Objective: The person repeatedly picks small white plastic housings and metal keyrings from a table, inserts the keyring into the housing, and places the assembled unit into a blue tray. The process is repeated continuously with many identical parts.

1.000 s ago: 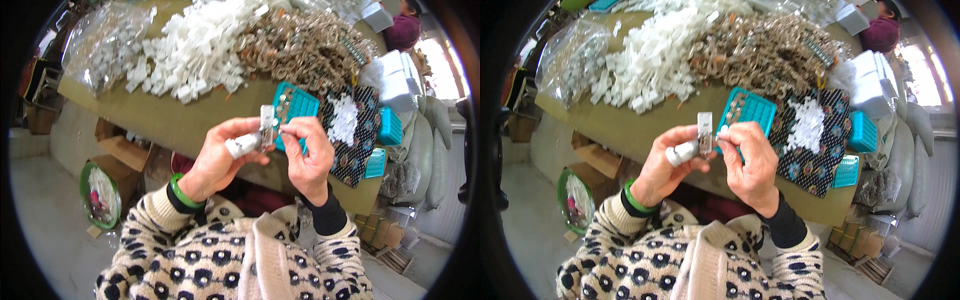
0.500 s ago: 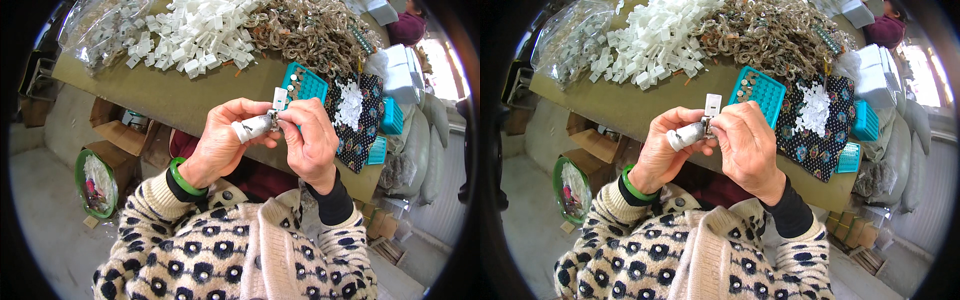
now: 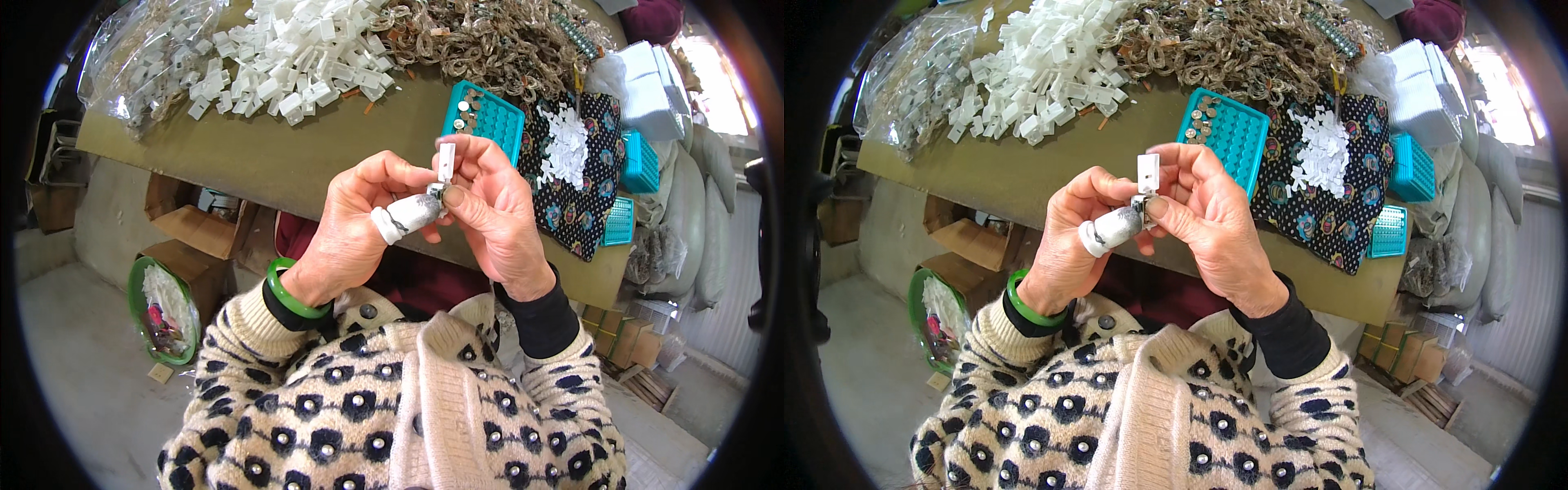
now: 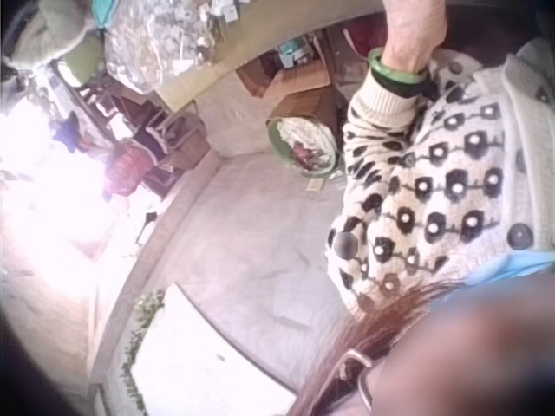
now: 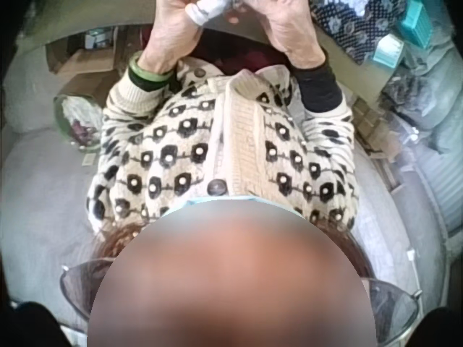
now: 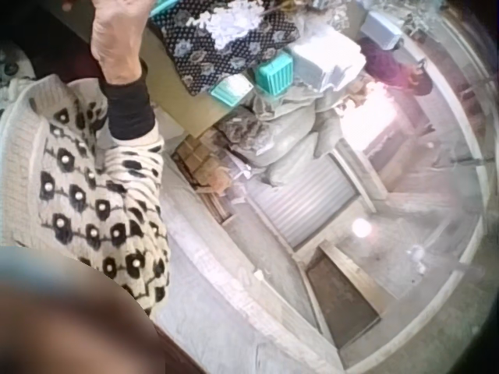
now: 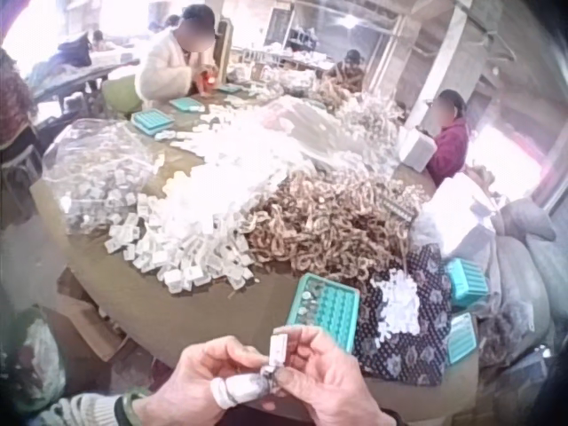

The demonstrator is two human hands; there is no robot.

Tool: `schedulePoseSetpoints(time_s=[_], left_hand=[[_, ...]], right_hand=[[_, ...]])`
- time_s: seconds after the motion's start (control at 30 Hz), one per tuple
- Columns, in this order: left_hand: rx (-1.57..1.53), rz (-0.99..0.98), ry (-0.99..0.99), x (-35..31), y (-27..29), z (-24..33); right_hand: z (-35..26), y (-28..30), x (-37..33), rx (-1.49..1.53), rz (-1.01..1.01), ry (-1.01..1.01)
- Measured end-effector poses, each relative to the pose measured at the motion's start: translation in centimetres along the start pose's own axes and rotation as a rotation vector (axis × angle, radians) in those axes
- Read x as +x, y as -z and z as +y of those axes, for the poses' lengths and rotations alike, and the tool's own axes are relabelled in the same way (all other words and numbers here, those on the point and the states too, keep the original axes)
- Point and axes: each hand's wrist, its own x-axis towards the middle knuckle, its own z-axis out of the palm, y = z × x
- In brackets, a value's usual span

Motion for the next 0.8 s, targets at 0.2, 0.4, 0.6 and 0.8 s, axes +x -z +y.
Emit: schedulePoseSetpoints(time_s=[0.2, 0.4, 0.6, 0.8], left_hand=[[-0.115, 0.002, 0.066, 0.4, -0.6, -0.6], [-0.173, -0.004, 0.137, 0.4, -1.2, -0.9], [-0.198, -0.021, 0.178, 0.5, -1.4, -1.1], [-0.204, -0.003, 0.073, 0.2, -2.0, -2.1]], right_hand=[[-0.3, 1.1, -0.1, -0.282, 0.071, 0.109], [1.0, 1.6, -0.5, -0.447, 0.240, 0.405], [1.7, 2.0, -0.9, -0.698, 0.275, 0.695], [2.1, 2.5, -0.2, -0.802, 0.237, 0.904]])
